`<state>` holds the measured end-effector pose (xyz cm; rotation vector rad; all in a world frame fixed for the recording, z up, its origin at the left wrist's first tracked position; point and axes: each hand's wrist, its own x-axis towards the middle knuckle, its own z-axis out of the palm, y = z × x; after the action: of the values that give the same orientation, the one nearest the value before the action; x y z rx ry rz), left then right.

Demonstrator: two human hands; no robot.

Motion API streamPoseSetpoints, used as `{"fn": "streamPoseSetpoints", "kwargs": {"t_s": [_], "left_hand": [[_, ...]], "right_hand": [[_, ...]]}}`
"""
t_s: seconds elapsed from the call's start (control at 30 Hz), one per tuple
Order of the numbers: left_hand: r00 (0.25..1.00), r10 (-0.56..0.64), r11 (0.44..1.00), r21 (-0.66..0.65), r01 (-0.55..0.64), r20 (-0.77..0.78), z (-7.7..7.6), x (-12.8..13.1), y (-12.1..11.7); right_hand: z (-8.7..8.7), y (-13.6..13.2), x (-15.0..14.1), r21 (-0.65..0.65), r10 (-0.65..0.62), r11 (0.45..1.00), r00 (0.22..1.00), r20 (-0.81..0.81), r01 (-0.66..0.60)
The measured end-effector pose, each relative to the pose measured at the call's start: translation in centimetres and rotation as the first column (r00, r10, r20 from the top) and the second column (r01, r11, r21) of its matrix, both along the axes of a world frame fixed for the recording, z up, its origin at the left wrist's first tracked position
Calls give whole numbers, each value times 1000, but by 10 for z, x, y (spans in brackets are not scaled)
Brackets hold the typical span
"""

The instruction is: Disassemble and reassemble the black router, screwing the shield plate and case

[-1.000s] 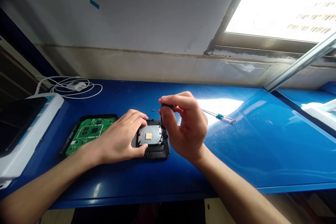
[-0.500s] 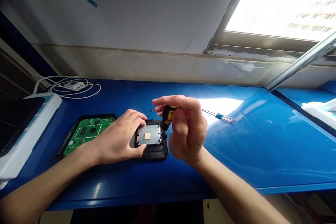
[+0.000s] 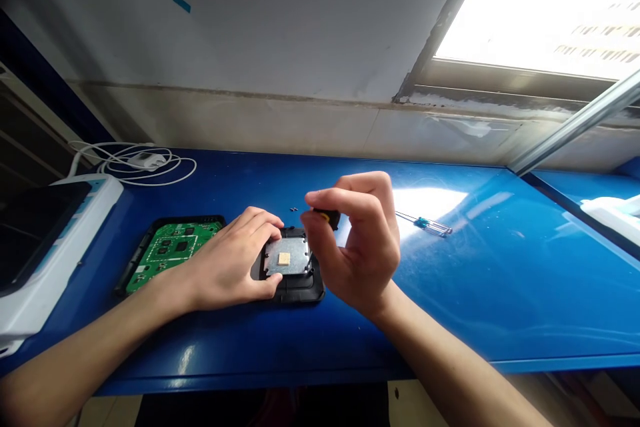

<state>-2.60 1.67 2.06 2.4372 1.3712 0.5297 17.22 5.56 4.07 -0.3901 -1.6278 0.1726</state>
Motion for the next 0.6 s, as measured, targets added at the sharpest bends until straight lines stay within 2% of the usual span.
{"fn": "streamPoseSetpoints", "kwargs": {"t_s": [0.17,0.33,0.5,0.6], "left_hand": [[1000,-1,1000,11,1,-4,0,0,-1],[1000,5,1000,10,-5,1,-1,1,0],[1000,-1,1000,17,2,-11,-1,1,1],[1000,2,1000,13,-2,-10,0,1,1]], "right_hand": [[0,-1,0,-97,91,991,995,-51,-96],[1,0,1,-7,-6,1000,1000,22,6],[1,-1,1,-102,130,986,990,-51,-134],[1,0,1,-44,26,999,1000,-1,-26]]}}
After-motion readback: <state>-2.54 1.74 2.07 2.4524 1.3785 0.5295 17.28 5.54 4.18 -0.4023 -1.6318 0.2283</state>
